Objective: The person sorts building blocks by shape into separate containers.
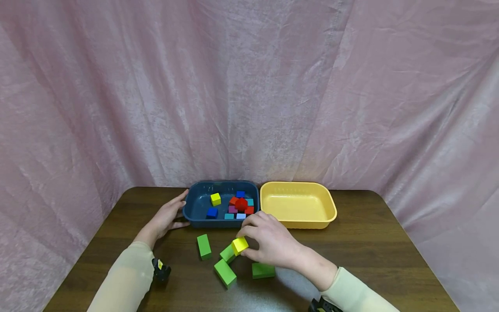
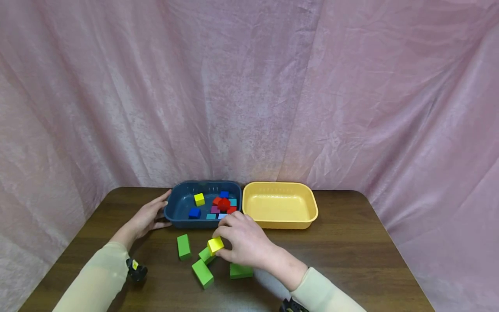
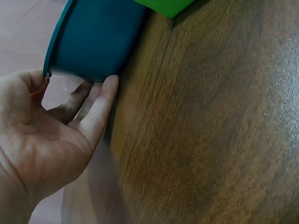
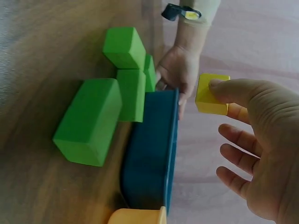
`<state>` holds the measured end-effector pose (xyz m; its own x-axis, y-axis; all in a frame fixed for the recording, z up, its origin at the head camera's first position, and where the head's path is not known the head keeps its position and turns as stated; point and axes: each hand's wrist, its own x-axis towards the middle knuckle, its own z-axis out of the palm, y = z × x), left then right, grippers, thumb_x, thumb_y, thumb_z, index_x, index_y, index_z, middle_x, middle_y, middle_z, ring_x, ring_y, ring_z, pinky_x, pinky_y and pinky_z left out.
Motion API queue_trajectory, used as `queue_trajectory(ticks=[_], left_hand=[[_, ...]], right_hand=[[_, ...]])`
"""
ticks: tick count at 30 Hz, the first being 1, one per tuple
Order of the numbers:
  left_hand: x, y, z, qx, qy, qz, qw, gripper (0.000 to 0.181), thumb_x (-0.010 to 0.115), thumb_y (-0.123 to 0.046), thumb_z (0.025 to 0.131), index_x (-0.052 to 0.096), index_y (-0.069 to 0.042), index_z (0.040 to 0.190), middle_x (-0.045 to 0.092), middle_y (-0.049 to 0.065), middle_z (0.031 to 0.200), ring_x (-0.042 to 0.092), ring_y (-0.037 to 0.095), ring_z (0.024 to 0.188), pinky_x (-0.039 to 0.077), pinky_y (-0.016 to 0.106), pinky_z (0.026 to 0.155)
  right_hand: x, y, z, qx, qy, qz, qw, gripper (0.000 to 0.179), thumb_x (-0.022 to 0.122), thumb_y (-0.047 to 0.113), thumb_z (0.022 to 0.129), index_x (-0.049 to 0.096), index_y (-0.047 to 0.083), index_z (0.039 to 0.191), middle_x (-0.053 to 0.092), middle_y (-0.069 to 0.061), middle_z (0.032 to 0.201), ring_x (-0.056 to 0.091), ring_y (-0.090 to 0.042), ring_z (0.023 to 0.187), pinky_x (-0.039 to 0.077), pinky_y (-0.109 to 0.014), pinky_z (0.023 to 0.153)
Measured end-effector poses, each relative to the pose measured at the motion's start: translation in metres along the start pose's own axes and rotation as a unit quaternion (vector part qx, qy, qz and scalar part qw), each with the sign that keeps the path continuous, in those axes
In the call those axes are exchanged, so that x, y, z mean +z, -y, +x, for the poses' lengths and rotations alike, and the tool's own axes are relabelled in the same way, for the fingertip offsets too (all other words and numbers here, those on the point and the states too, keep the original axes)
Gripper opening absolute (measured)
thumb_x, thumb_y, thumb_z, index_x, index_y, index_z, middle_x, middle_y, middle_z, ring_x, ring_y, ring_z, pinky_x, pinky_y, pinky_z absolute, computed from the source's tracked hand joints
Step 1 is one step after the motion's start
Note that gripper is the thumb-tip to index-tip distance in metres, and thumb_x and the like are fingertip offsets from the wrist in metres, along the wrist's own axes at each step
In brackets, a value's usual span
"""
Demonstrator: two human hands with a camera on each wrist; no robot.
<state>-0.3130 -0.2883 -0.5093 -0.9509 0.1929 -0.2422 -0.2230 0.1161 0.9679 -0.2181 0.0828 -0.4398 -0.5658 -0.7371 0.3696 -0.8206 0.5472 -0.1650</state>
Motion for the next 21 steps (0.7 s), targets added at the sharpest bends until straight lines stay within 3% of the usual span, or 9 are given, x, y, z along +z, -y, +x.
queue_trajectory(ticks=[6, 21], left_hand=[[0.0, 0.0, -0.001, 0.002, 0.002, 0.0, 1.0, 0.056, 0.034, -0.028, 0.113, 0.015, -0.035, 0.165, 0.01, 0.016, 0.17, 0.037, 0.046, 0.143, 0.051, 0.057, 0.098], [-0.001, 0.002, 0.0, -0.002, -0.005, 0.006, 1.0, 0.055, 0.035, -0.029, 0.113, 0.018, -0.038, 0.165, 0.013, 0.013, 0.169, 0.04, 0.044, 0.141, 0.054, 0.052, 0.095]], right_hand=[[-0.008, -0.003, 0.008, -0.004, -0.033, 0.004, 0.9994, 0.03, 0.088, 0.035, 0.08, 0.077, 0.026, 0.105, 0.064, 0.006, 0.113, 0.054, -0.016, 0.107, 0.047, -0.034, 0.09], [-0.018, -0.017, 0.033, 0.03, -0.079, 0.019, 0.9962, 0.033, 0.09, 0.034, 0.08, 0.076, 0.021, 0.107, 0.065, 0.005, 0.114, 0.053, -0.016, 0.111, 0.047, -0.036, 0.094]])
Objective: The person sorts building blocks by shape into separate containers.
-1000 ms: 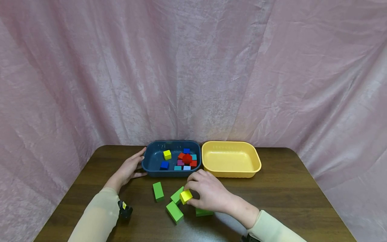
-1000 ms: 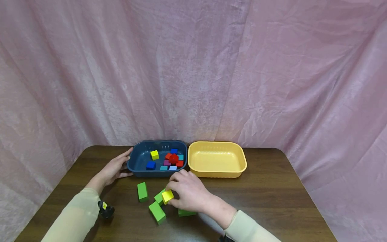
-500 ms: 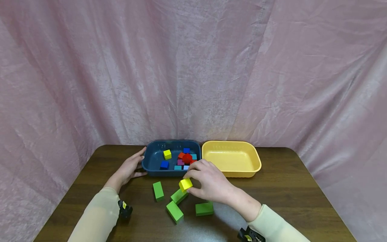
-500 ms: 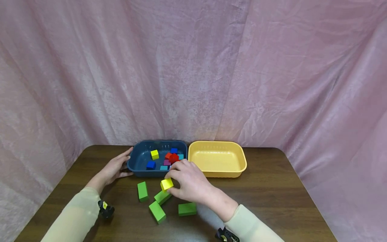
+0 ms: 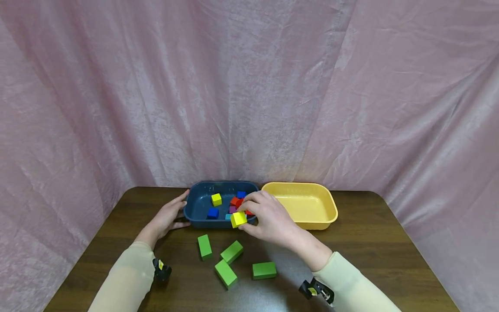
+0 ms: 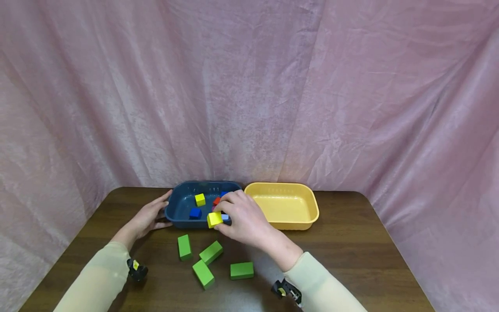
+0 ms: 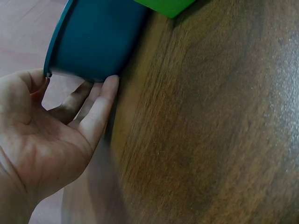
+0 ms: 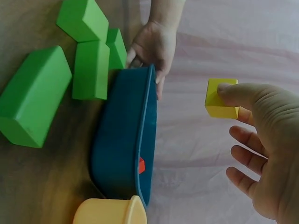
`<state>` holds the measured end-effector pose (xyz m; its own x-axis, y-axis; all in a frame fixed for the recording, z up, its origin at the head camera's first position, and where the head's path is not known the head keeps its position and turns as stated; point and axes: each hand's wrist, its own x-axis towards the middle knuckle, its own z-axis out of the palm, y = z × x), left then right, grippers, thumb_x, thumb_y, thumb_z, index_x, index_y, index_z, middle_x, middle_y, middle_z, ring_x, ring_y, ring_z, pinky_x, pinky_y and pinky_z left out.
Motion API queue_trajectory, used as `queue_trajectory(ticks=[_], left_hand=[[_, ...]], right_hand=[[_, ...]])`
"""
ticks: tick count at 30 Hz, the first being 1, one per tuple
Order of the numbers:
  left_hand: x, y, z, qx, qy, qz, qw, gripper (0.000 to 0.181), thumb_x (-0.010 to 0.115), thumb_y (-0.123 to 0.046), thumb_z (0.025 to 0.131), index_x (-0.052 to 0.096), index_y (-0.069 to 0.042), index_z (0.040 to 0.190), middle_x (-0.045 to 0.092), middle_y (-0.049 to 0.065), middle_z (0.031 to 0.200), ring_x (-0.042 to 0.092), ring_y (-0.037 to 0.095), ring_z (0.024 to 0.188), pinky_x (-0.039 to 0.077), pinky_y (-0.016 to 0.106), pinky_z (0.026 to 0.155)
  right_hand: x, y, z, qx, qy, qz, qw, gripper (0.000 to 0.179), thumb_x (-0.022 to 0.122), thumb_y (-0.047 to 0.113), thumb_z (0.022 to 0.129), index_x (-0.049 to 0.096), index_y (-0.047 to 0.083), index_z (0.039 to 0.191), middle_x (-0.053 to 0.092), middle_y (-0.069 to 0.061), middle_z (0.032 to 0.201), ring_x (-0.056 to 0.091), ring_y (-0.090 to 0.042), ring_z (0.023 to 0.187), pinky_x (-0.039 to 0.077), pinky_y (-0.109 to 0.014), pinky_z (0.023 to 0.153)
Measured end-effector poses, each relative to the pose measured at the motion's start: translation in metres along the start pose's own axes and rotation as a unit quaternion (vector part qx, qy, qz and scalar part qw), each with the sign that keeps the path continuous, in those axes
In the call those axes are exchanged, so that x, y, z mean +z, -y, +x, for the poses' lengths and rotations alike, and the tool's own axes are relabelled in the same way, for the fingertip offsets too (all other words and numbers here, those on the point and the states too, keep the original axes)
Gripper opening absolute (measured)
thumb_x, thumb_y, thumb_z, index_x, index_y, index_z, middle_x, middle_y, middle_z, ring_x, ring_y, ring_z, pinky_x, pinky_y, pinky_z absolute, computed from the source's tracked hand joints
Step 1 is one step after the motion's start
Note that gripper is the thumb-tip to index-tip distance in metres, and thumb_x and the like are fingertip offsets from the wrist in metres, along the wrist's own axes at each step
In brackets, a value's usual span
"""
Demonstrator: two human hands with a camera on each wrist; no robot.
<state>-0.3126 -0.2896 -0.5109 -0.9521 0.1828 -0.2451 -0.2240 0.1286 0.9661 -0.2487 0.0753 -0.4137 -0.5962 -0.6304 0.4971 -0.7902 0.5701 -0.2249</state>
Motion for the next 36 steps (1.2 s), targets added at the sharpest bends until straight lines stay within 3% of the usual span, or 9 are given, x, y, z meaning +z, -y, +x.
queue_trajectory(ticks=[15, 23, 36], left_hand=[[0.001, -0.001, -0.002, 0.005, 0.008, -0.002, 1.0, 0.056, 0.035, -0.03, 0.113, 0.016, -0.036, 0.165, 0.012, 0.016, 0.169, 0.04, 0.044, 0.141, 0.052, 0.055, 0.098], [0.001, -0.002, -0.002, 0.005, 0.009, -0.006, 0.9999, 0.056, 0.035, -0.029, 0.113, 0.015, -0.036, 0.165, 0.012, 0.017, 0.169, 0.039, 0.045, 0.141, 0.051, 0.058, 0.098], [0.002, 0.0, 0.0, -0.005, 0.0, -0.007, 1.0, 0.055, 0.037, -0.03, 0.113, 0.019, -0.038, 0.164, 0.013, 0.014, 0.169, 0.042, 0.043, 0.14, 0.054, 0.052, 0.095]], right_hand=[[-0.001, -0.013, 0.029, 0.022, -0.02, -0.024, 0.9993, 0.032, 0.089, 0.033, 0.08, 0.076, 0.018, 0.106, 0.065, 0.003, 0.111, 0.052, -0.019, 0.108, 0.047, -0.035, 0.09], [0.001, -0.018, 0.043, 0.06, -0.001, -0.031, 0.9977, 0.037, 0.088, 0.035, 0.082, 0.076, 0.017, 0.111, 0.064, -0.002, 0.118, 0.051, -0.021, 0.109, 0.046, -0.036, 0.091], [0.012, -0.023, 0.058, 0.115, 0.035, -0.046, 0.9917, 0.036, 0.084, 0.039, 0.085, 0.076, 0.018, 0.114, 0.063, 0.0, 0.119, 0.05, -0.021, 0.112, 0.046, -0.038, 0.094]])
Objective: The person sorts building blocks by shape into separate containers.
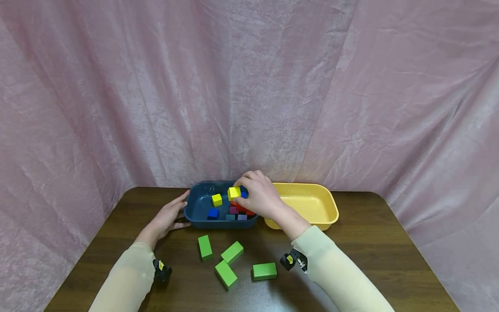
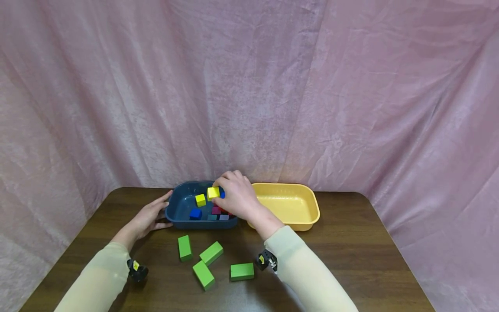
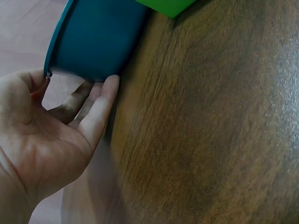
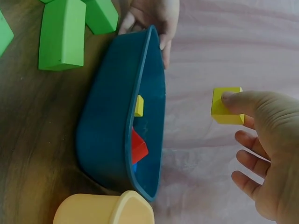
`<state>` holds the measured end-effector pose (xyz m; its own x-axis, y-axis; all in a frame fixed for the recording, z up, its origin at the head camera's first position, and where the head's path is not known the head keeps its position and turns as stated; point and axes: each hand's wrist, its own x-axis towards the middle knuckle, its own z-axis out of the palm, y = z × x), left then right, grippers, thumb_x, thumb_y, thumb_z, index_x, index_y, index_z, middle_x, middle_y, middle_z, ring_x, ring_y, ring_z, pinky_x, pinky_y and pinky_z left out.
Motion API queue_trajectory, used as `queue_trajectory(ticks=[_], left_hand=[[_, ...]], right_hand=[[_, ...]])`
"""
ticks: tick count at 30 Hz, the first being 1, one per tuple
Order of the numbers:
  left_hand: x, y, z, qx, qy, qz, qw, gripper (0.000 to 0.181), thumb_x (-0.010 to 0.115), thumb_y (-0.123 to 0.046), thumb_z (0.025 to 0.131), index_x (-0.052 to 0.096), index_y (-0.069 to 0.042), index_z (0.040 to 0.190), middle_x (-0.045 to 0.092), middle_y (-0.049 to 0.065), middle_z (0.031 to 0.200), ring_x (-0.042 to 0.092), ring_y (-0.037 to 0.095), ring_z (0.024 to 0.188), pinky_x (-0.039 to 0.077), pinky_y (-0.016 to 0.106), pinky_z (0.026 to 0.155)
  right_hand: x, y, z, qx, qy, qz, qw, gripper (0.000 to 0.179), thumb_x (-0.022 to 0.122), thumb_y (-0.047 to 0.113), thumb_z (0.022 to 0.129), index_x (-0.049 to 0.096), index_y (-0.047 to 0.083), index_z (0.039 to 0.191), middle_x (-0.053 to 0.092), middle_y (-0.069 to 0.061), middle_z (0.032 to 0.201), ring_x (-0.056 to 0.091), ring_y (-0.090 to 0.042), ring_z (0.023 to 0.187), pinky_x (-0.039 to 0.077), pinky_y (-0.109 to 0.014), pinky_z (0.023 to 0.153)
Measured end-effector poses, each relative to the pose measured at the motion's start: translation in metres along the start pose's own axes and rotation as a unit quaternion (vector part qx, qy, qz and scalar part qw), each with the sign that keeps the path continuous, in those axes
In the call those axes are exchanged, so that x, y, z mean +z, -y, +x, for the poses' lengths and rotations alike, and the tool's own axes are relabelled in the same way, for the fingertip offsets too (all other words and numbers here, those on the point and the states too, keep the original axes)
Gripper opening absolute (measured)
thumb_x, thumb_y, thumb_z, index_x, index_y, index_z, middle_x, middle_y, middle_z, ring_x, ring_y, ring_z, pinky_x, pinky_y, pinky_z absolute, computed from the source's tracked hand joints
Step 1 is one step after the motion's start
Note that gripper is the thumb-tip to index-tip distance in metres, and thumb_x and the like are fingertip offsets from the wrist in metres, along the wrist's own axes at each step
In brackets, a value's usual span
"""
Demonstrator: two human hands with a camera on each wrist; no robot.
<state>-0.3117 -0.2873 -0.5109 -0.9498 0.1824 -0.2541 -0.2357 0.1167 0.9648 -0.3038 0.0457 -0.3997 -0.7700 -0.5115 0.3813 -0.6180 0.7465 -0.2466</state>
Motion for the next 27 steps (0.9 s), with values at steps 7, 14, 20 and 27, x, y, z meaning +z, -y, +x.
queue_trajectory(ticks=[7, 14, 20, 27], left_hand=[[0.0, -0.001, 0.0, 0.002, 0.003, 0.0, 1.0, 0.055, 0.035, -0.029, 0.113, 0.017, -0.037, 0.165, 0.011, 0.014, 0.17, 0.04, 0.044, 0.141, 0.054, 0.053, 0.096], [-0.002, -0.001, -0.002, 0.001, 0.003, 0.0, 1.0, 0.055, 0.035, -0.029, 0.113, 0.017, -0.037, 0.165, 0.009, 0.013, 0.17, 0.039, 0.045, 0.142, 0.054, 0.053, 0.096], [-0.003, 0.0, -0.001, 0.003, 0.004, 0.001, 1.0, 0.055, 0.036, -0.03, 0.113, 0.017, -0.037, 0.165, 0.007, 0.013, 0.17, 0.037, 0.045, 0.143, 0.054, 0.052, 0.096], [-0.001, 0.0, -0.001, 0.003, 0.002, 0.003, 1.0, 0.055, 0.034, -0.029, 0.114, 0.017, -0.037, 0.165, 0.008, 0.013, 0.17, 0.039, 0.045, 0.142, 0.054, 0.053, 0.096]], right_hand=[[0.01, -0.003, 0.007, 0.018, 0.013, -0.001, 0.9998, 0.037, 0.084, 0.04, 0.086, 0.076, 0.018, 0.114, 0.062, 0.0, 0.119, 0.049, -0.021, 0.11, 0.046, -0.038, 0.093], [0.021, -0.007, 0.014, 0.033, 0.033, 0.0, 0.9989, 0.038, 0.083, 0.041, 0.086, 0.076, 0.019, 0.116, 0.063, 0.0, 0.119, 0.049, -0.021, 0.108, 0.046, -0.039, 0.093], [0.031, -0.008, 0.019, 0.035, 0.054, -0.018, 0.9978, 0.038, 0.082, 0.042, 0.087, 0.076, 0.02, 0.117, 0.062, 0.001, 0.118, 0.048, -0.021, 0.106, 0.046, -0.038, 0.092], [0.038, -0.005, 0.023, 0.034, 0.069, -0.039, 0.9963, 0.04, 0.081, 0.044, 0.088, 0.075, 0.021, 0.119, 0.062, 0.001, 0.119, 0.048, -0.021, 0.107, 0.045, -0.038, 0.092]])
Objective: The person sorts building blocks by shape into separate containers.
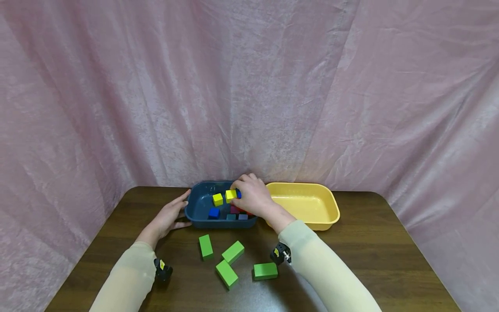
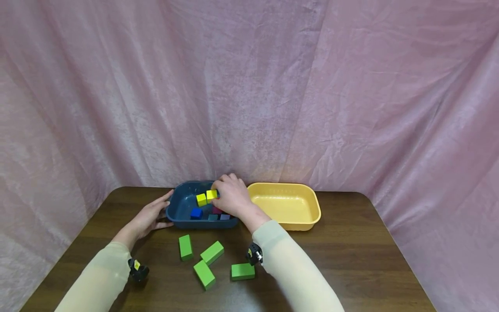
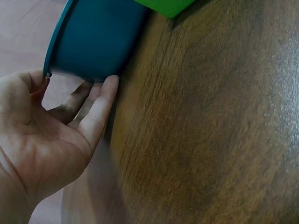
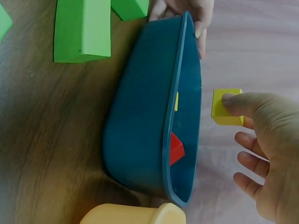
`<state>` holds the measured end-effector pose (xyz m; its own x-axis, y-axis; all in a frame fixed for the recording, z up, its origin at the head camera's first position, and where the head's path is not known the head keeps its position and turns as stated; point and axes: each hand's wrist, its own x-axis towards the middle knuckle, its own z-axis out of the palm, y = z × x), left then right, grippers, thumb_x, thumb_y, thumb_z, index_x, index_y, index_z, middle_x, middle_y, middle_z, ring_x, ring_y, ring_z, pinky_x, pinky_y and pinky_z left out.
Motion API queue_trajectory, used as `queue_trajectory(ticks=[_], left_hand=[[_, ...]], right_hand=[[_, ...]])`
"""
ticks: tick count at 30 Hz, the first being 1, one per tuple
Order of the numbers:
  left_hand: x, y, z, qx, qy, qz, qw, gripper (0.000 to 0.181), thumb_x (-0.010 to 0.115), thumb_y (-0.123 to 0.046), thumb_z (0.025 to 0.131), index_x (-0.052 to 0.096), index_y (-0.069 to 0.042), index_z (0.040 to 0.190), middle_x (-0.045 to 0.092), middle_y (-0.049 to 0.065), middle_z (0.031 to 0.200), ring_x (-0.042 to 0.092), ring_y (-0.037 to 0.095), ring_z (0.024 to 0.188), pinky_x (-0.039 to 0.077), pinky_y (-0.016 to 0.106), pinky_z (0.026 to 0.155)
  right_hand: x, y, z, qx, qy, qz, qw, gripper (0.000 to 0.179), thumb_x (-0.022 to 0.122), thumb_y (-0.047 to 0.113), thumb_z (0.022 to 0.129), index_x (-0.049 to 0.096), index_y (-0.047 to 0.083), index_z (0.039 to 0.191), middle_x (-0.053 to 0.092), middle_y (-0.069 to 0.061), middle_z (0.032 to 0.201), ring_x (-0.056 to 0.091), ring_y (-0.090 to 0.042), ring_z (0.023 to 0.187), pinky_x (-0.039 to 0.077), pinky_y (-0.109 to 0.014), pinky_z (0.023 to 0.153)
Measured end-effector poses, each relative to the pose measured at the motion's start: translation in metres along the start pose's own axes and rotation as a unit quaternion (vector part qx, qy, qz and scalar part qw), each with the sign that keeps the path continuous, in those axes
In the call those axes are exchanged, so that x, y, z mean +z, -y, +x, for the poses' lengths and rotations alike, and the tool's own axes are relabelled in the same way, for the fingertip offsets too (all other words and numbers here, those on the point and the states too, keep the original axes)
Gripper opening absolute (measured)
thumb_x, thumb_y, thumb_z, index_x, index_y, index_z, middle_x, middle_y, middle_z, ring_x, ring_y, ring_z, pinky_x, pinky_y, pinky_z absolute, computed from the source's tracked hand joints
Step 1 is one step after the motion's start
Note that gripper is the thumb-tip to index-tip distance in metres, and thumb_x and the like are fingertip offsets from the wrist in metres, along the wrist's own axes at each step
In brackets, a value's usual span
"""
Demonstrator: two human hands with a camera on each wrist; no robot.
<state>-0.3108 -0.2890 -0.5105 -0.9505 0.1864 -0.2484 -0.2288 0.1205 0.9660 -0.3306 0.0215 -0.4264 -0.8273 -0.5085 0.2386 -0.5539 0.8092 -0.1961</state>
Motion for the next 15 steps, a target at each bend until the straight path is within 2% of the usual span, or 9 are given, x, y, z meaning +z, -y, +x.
queue_trajectory(ticks=[9, 15], left_hand=[[0.003, 0.0, -0.0004, 0.011, 0.002, -0.003, 0.9999, 0.056, 0.034, -0.027, 0.113, 0.015, -0.035, 0.165, 0.013, 0.016, 0.169, 0.038, 0.045, 0.142, 0.052, 0.056, 0.097], [0.0035, -0.0017, -0.002, 0.01, 0.002, -0.004, 0.9999, 0.056, 0.034, -0.027, 0.113, 0.016, -0.035, 0.165, 0.012, 0.017, 0.169, 0.038, 0.045, 0.142, 0.051, 0.057, 0.098]], right_hand=[[0.0054, 0.0028, 0.0017, -0.007, -0.004, 0.006, 0.9999, 0.043, 0.077, 0.044, 0.091, 0.072, 0.024, 0.129, 0.061, 0.001, 0.124, 0.049, -0.022, 0.114, 0.045, -0.04, 0.097], [0.002, -0.0003, -0.0022, -0.004, -0.01, 0.022, 0.9997, 0.042, 0.077, 0.042, 0.092, 0.071, 0.024, 0.129, 0.061, 0.001, 0.124, 0.048, -0.021, 0.112, 0.045, -0.04, 0.095]])
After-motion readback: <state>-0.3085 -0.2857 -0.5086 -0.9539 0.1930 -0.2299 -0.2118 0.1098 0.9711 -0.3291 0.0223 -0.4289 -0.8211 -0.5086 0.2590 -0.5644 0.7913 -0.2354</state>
